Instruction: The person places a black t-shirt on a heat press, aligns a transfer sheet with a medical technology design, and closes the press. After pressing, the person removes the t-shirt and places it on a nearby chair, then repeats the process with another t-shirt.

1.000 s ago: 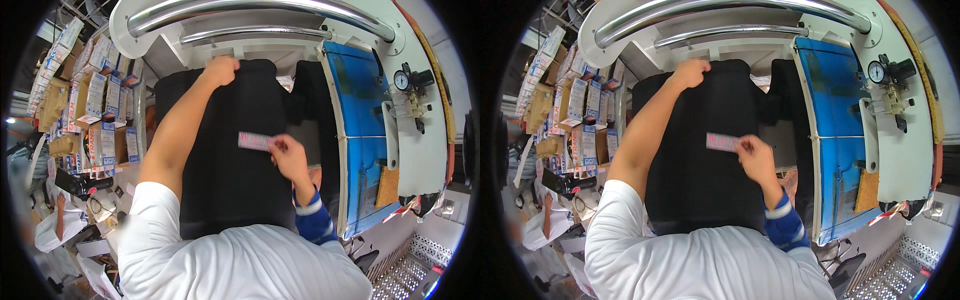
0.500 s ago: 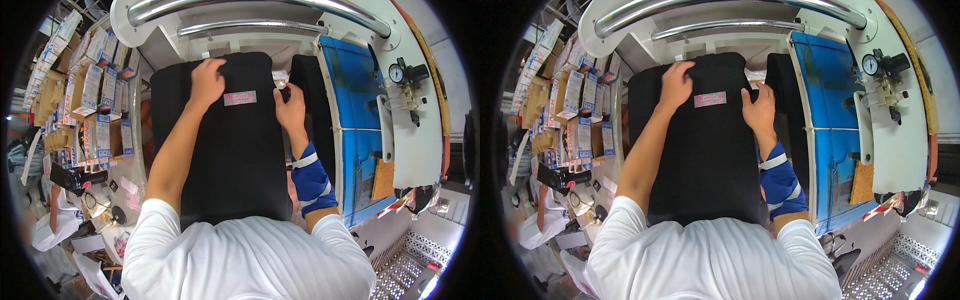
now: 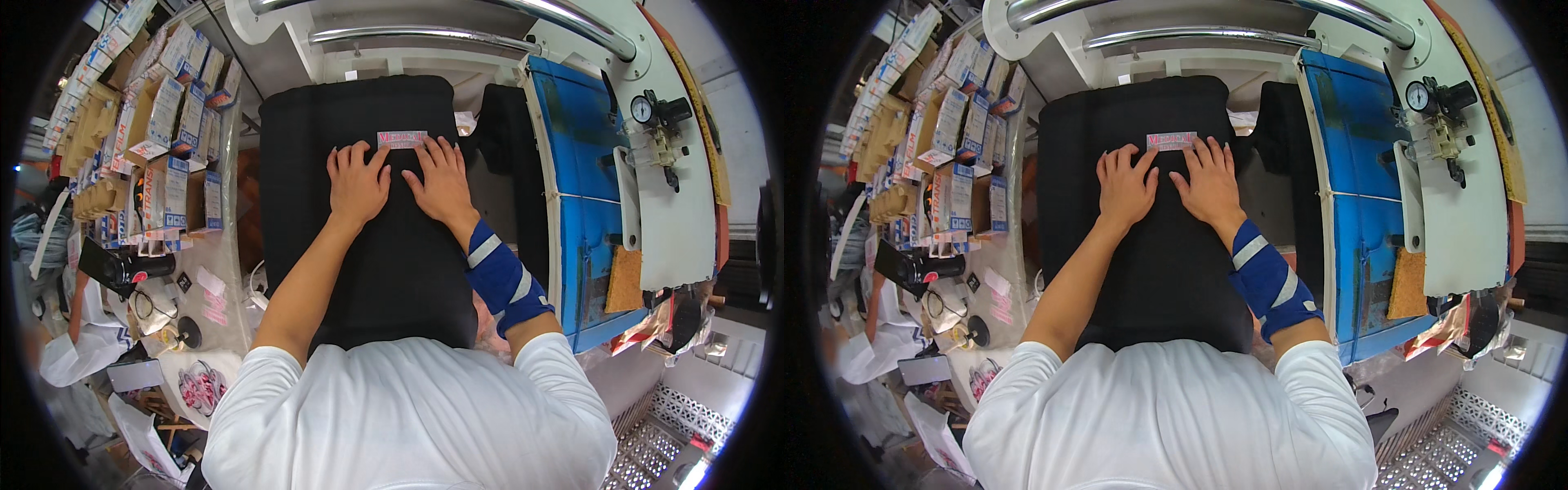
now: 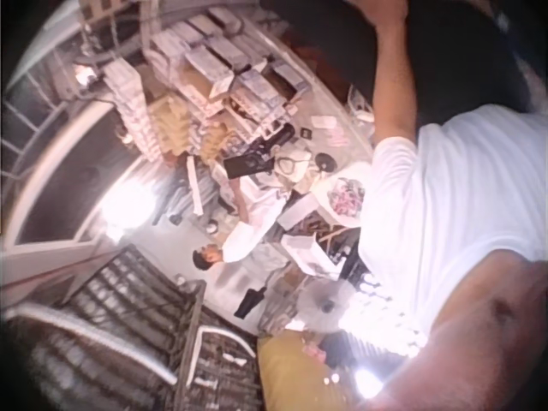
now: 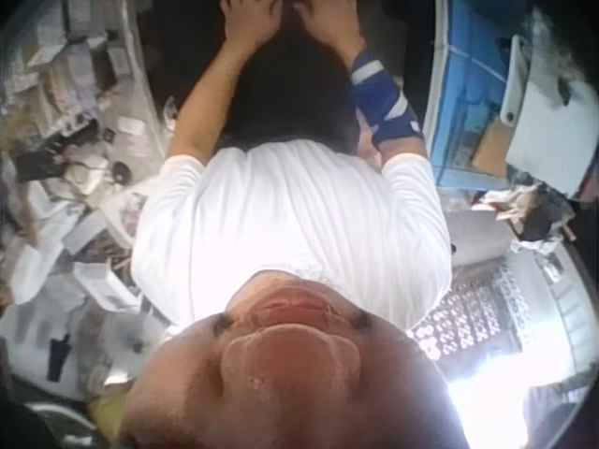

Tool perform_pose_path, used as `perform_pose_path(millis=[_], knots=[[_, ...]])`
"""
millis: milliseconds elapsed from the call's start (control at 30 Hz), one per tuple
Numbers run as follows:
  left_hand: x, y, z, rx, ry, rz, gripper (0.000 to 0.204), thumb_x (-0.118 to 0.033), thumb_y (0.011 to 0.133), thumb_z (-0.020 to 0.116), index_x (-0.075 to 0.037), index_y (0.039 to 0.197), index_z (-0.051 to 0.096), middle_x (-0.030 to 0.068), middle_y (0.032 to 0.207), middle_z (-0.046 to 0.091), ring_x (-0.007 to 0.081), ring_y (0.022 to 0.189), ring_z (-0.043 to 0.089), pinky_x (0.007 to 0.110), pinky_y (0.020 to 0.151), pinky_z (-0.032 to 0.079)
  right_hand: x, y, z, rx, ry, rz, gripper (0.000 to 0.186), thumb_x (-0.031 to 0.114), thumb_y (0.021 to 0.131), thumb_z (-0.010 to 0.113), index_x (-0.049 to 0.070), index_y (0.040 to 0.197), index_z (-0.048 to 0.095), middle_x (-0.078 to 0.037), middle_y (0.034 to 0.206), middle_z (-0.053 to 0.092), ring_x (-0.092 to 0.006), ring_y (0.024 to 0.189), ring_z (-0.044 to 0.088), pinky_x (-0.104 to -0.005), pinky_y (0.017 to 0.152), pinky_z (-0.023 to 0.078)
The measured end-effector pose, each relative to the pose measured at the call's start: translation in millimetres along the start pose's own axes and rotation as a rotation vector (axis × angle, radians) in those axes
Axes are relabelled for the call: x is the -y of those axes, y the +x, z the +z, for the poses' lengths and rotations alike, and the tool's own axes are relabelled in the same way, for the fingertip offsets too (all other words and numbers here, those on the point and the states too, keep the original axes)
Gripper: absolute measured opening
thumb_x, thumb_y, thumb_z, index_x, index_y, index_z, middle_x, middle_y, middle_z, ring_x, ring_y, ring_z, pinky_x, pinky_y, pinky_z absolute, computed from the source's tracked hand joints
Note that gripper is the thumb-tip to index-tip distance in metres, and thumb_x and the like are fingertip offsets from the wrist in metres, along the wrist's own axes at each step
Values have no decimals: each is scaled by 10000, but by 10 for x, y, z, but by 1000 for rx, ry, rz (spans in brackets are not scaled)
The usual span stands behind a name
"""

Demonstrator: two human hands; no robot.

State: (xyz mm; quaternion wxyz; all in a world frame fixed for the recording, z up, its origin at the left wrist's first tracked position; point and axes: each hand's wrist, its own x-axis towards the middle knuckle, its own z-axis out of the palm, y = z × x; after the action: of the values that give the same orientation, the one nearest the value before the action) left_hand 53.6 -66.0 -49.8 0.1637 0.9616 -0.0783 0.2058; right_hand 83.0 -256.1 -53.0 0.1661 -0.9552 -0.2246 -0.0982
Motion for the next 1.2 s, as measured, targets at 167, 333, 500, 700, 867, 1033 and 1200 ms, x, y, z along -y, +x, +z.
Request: perform_pose_path(millis=[167,333,500,700,867,1033,1200], knots=[[-20,7,-35,60,-9,-33,410,-295,947,653,-194,1344,646,120,1271,536,330,1256,482,656,1175,253,8,-4,-3,5,-29,44,546,416,1002,578,62,1417,558,-125,1535,478,-355,1482,350,-538,1240,207],[5,-13,-2,60,-13,-31,406,-315,949,656,-187,1333,642,124,1276,538,337,1257,479,762,1155,194,-1,-20,12,-17,-36,43,540,415,1003,573,62,1413,562,-111,1537,482,-335,1481,359,-519,1243,208],[1,-15,-10,80,4,-40,418,-312,958,649,-209,1362,636,125,1293,520,344,1278,466,740,1163,205,38,-13,-35,-60,-10,49,537,384,988,606,43,1400,567,-118,1503,512,-335,1460,386,-519,1233,227],[7,-12,-12,86,2,-38,419,-312,956,651,-197,1359,634,126,1295,525,345,1277,468,747,1160,206,-14,-29,4,-96,16,16,508,371,982,621,32,1360,599,-125,1472,538,-341,1437,415,-522,1222,252],[12,-8,4,53,-9,-31,419,-311,941,666,-174,1337,638,123,1272,538,343,1260,480,755,1156,210,-7,-34,7,-96,-3,16,502,370,980,621,38,1358,605,-124,1471,544,-341,1433,420,-525,1221,255],[14,-13,5,40,-25,-36,414,-306,936,669,-163,1324,647,124,1266,541,341,1250,487,748,1159,216,9,-23,4,-79,-19,24,494,359,977,622,50,1362,605,-117,1475,542,-338,1439,413,-524,1223,250],[9,-20,-19,81,-18,-52,425,-304,956,654,-173,1359,638,127,1295,524,341,1277,477,722,1172,219,28,-33,-10,-76,-8,34,494,352,972,625,53,1365,604,-107,1478,542,-338,1439,411,-524,1225,245]])
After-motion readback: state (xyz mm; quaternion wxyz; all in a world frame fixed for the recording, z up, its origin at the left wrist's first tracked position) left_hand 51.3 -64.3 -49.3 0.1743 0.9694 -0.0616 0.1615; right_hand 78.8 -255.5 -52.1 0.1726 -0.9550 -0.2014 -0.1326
